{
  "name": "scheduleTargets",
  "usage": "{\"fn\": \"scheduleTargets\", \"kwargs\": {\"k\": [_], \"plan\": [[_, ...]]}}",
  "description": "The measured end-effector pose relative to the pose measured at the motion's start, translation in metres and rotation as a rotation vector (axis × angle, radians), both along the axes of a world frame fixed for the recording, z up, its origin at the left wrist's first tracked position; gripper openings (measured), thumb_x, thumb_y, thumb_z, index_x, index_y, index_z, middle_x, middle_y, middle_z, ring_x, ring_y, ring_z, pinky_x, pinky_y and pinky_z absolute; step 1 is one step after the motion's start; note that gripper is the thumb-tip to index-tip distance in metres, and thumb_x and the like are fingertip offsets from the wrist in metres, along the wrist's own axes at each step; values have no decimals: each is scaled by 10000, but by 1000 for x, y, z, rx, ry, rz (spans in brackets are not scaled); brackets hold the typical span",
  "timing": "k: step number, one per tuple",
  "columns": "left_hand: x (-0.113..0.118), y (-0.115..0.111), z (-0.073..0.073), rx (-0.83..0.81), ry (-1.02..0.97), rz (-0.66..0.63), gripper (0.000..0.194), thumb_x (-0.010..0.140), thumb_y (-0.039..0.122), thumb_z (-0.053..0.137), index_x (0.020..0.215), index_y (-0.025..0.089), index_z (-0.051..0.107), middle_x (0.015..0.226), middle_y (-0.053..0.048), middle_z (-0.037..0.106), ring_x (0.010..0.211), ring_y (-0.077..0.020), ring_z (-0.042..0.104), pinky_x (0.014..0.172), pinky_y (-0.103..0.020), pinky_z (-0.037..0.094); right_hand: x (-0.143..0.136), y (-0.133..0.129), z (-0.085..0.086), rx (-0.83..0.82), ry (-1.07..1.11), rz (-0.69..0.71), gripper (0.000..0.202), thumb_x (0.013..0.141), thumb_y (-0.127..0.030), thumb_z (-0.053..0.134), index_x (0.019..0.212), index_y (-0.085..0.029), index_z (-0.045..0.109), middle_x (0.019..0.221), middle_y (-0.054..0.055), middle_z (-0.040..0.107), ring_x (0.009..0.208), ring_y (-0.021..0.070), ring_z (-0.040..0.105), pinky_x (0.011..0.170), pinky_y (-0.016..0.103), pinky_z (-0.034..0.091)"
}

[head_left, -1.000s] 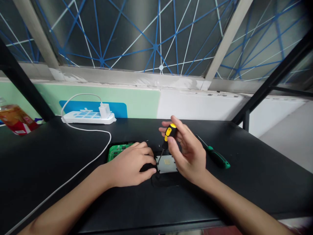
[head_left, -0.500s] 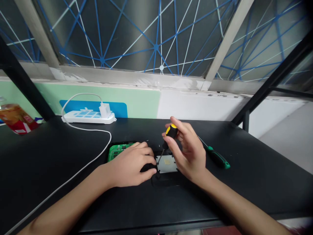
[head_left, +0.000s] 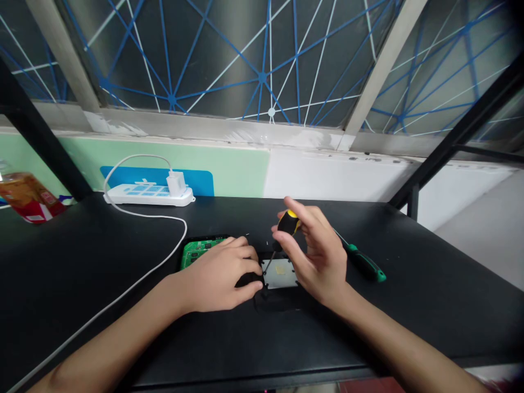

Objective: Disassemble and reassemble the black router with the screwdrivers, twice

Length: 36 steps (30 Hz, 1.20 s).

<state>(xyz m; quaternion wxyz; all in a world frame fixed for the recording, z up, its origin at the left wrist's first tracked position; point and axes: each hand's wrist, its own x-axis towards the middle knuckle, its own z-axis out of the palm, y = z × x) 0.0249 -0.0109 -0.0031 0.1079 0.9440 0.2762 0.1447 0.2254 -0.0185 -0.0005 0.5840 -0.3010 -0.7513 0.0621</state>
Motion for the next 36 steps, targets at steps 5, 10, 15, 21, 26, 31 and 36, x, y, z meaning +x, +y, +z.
{"fn": "scheduleTargets", "kwargs": {"k": [5, 10, 15, 21, 26, 31, 36], "plan": [[0, 0, 0, 10, -9, 3, 118, 929, 289, 613, 961, 217, 701, 979, -34, 676, 986, -244, 566, 939, -409, 398, 1, -1, -2, 56, 12, -32, 423, 880, -271, 671, 1289, -341, 592, 994, 47, 560, 899, 214, 561, 774, 426, 542], [0, 0, 2, 5, -14, 0, 133, 929, 295, 613, 986, 220, 706, 971, -45, 676, 970, -245, 568, 917, -392, 412, -1, -5, -1, -93, 23, 102, 517, 998, -185, 409, 1497, -311, 356, 1322, 107, 555, 1055, 226, 634, 900, 482, 549], [-1, -1, 1, 11, -3, 1, 120, 929, 292, 608, 953, 215, 697, 969, -39, 679, 987, -250, 563, 931, -412, 404, 2, 2, 0, 12, 17, -4, 524, 834, -196, 732, 1313, -344, 577, 1005, 39, 632, 855, 200, 601, 773, 417, 553], [0, 0, 0, 15, -22, 2, 130, 931, 296, 608, 977, 219, 702, 970, -42, 678, 979, -244, 565, 937, -400, 409, 1, -3, -2, -26, 27, 29, 393, 964, -265, 517, 1354, -308, 541, 1113, 82, 580, 964, 226, 604, 829, 462, 547], [0, -1, 2, 6, -13, 4, 133, 929, 297, 606, 974, 218, 703, 957, -46, 676, 969, -250, 569, 922, -401, 416, -1, -2, 0, -65, 3, 70, 543, 972, -174, 496, 1479, -331, 383, 1196, 85, 604, 992, 214, 635, 857, 445, 549], [1, -1, 1, 4, -12, 4, 110, 924, 283, 612, 940, 215, 697, 968, -40, 676, 994, -254, 566, 937, -413, 401, 2, 2, 4, 67, -59, -70, 479, 837, -235, 734, 1278, -360, 594, 911, 20, 531, 831, 192, 526, 742, 385, 505], [1, 0, 1, -4, -1, 6, 120, 923, 287, 620, 967, 212, 702, 977, -45, 674, 973, -249, 567, 916, -403, 410, 1, -4, 4, 10, -96, -87, 439, 991, -161, 397, 1380, -326, 514, 913, 42, 489, 889, 205, 496, 795, 408, 471]]}}
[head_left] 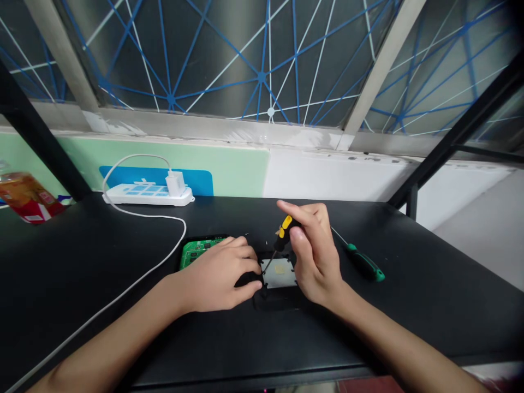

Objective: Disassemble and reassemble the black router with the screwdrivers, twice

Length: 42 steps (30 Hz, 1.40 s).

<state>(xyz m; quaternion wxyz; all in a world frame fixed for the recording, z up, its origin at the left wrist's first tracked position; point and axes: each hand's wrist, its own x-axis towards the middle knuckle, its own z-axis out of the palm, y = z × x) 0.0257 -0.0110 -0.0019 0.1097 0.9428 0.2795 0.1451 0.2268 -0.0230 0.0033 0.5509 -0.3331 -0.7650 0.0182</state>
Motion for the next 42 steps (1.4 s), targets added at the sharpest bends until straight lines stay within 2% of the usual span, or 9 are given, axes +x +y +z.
{"fn": "scheduleTargets", "kwargs": {"k": [5, 12, 15, 18, 24, 30, 32, 37, 42], "plan": [[0, -1, 1, 6, 9, 4, 126, 920, 286, 623, 977, 208, 704, 964, -49, 673, 979, -254, 570, 923, -409, 418, -3, -1, 0, 36, -21, 27, 545, 960, -100, 448, 1455, -325, 421, 1151, 83, 521, 959, 193, 566, 800, 380, 494], [-1, -1, -2, 33, 4, 4, 128, 927, 292, 604, 966, 211, 695, 984, -47, 677, 1019, -266, 567, 961, -444, 408, -3, -1, 3, 13, 4, 72, 450, 833, -190, 734, 1235, -311, 572, 966, 14, 569, 818, 164, 536, 703, 328, 502], [-2, -2, -2, 29, 12, 5, 122, 925, 292, 612, 962, 212, 696, 981, -41, 672, 1009, -257, 568, 944, -426, 413, -2, -3, 2, -40, 25, 89, 337, 936, -215, 578, 1263, -293, 564, 1069, 47, 562, 949, 192, 576, 801, 383, 521], [-2, -2, 0, 22, 20, 7, 129, 923, 301, 622, 977, 214, 701, 977, -39, 672, 1000, -254, 571, 931, -414, 418, -3, -3, 0, -121, 41, 170, 438, 991, -174, 429, 1413, -290, 450, 1255, 77, 578, 1101, 213, 600, 939, 446, 507], [1, 0, -2, 24, 8, 0, 137, 931, 302, 606, 974, 212, 699, 984, -40, 681, 1026, -261, 580, 982, -431, 393, -4, 3, -3, -52, 23, 192, 492, 910, -131, 616, 1348, -332, 512, 1057, 23, 635, 900, 168, 603, 792, 357, 520], [0, -1, 0, 29, 23, 11, 145, 935, 326, 597, 951, 211, 684, 995, -42, 677, 1018, -261, 578, 958, -431, 405, -3, 6, -4, -60, 72, 169, 434, 904, -167, 639, 1286, -346, 540, 1017, 11, 622, 889, 170, 591, 777, 358, 513], [0, -2, 2, 40, 26, 30, 235, 905, 408, 641, 1006, 197, 666, 1053, -64, 667, 1023, -278, 573, 934, -439, 420, -3, 5, -5, -93, 89, 184, 433, 913, -165, 621, 1300, -339, 534, 1018, 15, 623, 891, 173, 610, 796, 373, 526], [1, -2, 1, 41, 49, 51, 859, 716, 681, 735, 1352, 157, 495, 1272, -144, 585, 1151, -363, 528, 1007, -503, 392, -3, 4, -5, -127, 98, 182, 455, 916, -165, 619, 1324, -340, 521, 1072, 25, 641, 942, 186, 649, 830, 390, 550], [2, 0, -5, 2, 76, 60, 950, 698, 674, 752, 1423, 162, 414, 1340, -161, 559, 1226, -399, 499, 1066, -542, 335, -2, 6, -5, -132, 89, 163, 441, 893, -184, 663, 1292, -326, 541, 1060, 29, 625, 921, 192, 665, 801, 387, 569]]}}
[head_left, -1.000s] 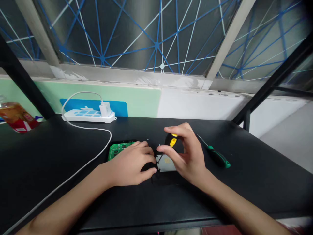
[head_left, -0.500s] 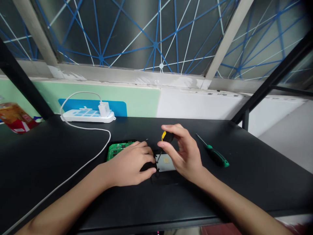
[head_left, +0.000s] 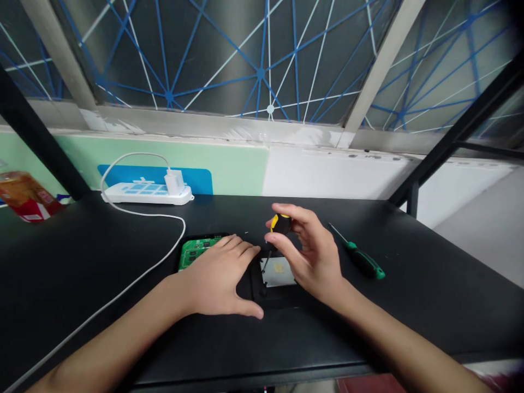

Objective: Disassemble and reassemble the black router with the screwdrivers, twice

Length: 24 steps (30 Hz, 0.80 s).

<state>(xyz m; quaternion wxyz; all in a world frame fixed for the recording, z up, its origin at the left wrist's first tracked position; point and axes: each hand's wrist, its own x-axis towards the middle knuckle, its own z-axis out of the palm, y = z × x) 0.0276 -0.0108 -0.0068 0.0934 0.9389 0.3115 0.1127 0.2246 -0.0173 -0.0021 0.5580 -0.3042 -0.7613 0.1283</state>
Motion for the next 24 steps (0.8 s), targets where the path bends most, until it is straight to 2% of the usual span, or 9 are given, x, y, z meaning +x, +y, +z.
{"fn": "scheduleTargets", "kwargs": {"k": [6, 11, 16, 19, 21, 22, 24], "plan": [[-1, 2, -3, -12, -45, -13, 870, 686, 659, 770, 1332, 154, 481, 1268, -158, 598, 1141, -386, 545, 1011, -522, 395, -6, -4, 4, 77, -50, -11, 433, 866, -192, 705, 1252, -302, 544, 1013, 15, 619, 808, 150, 611, 691, 320, 542], [-1, 2, -4, -10, -43, -8, 868, 685, 669, 762, 1351, 198, 463, 1312, -141, 573, 1191, -390, 517, 1055, -552, 356, -7, -1, 3, 89, -83, -116, 395, 874, -233, 700, 1232, -296, 544, 952, -6, 600, 691, 111, 551, 637, 285, 517], [-1, 1, -6, -11, -3, 13, 865, 703, 701, 730, 1332, 155, 496, 1284, -158, 587, 1189, -380, 520, 1052, -533, 369, 3, 9, -7, -66, 82, -119, 386, 921, -295, 619, 1289, -306, 502, 947, 3, 602, 734, 144, 629, 701, 339, 567], [-2, -1, -5, -12, 5, 26, 877, 718, 695, 716, 1355, 139, 482, 1299, -161, 583, 1216, -376, 506, 1068, -526, 363, 16, 22, -5, -164, 198, -124, 447, 938, -326, 575, 1357, -303, 423, 910, 1, 582, 681, 151, 633, 642, 341, 578], [-2, -2, -4, -19, 8, 26, 876, 718, 673, 728, 1365, 140, 475, 1303, -155, 583, 1220, -365, 505, 1073, -515, 367, 32, 35, 0, -151, 173, -221, 488, 942, -357, 551, 1390, -289, 373, 811, -18, 558, 660, 165, 604, 602, 336, 557], [-2, -2, -3, -24, 10, 27, 875, 715, 662, 736, 1368, 142, 474, 1302, -152, 584, 1218, -361, 507, 1071, -511, 373, 41, 42, 2, -148, 95, -309, 496, 937, -383, 550, 1388, -267, 377, 755, -29, 539, 635, 169, 584, 583, 332, 534], [-2, -3, -1, -37, 18, 37, 873, 712, 645, 747, 1371, 143, 474, 1310, -151, 581, 1224, -363, 504, 1069, -514, 379, 60, 55, 3, -201, -222, -504, 429, 937, -440, 521, 1302, -216, 487, 710, -29, 526, 584, 159, 549, 587, 326, 495]]}}
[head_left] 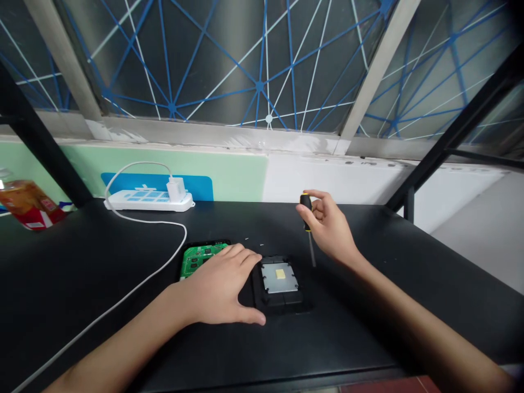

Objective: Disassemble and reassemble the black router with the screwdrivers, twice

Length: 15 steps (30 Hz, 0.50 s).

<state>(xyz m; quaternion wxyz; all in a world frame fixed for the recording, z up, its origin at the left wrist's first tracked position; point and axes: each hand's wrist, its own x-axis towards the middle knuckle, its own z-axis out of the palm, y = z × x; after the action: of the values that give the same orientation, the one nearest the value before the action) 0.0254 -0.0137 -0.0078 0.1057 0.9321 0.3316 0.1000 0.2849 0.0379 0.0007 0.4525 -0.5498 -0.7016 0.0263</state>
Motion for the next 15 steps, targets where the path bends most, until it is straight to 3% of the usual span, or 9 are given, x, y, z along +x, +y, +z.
{"fn": "scheduleTargets", "kwargs": {"k": [1, 4, 9, 15], "plan": [[0, 0, 1, -5, 7, 4, 873, 715, 640, 746, 1375, 140, 472, 1320, -154, 576, 1233, -366, 498, 1072, -516, 377, 10, 6, -2, -73, -177, -80, 408, 950, -455, 479, 1275, -212, 520, 739, -13, 548, 611, 158, 559, 626, 324, 492], [0, 0, 1, -13, 25, 5, 892, 720, 648, 737, 1387, 121, 465, 1351, -167, 558, 1266, -375, 476, 1086, -515, 365, 32, 18, -15, -145, -308, -142, 349, 894, -418, 549, 1140, -186, 638, 930, 76, 598, 731, 189, 605, 715, 351, 482], [0, 1, 2, -17, 23, -7, 897, 724, 692, 699, 1397, 149, 460, 1374, -161, 549, 1271, -382, 482, 1084, -553, 363, 46, 25, -38, -264, -454, -216, 322, 861, -386, 556, 1094, -203, 680, 969, 114, 615, 691, 221, 615, 601, 341, 425], [3, 1, 4, -29, 52, 18, 898, 721, 668, 715, 1407, 151, 454, 1397, -167, 532, 1299, -400, 460, 1094, -591, 345, 45, 25, -39, -248, -528, -214, 309, 862, -311, 535, 1091, -173, 691, 954, 139, 641, 884, 295, 620, 671, 369, 448]]}}
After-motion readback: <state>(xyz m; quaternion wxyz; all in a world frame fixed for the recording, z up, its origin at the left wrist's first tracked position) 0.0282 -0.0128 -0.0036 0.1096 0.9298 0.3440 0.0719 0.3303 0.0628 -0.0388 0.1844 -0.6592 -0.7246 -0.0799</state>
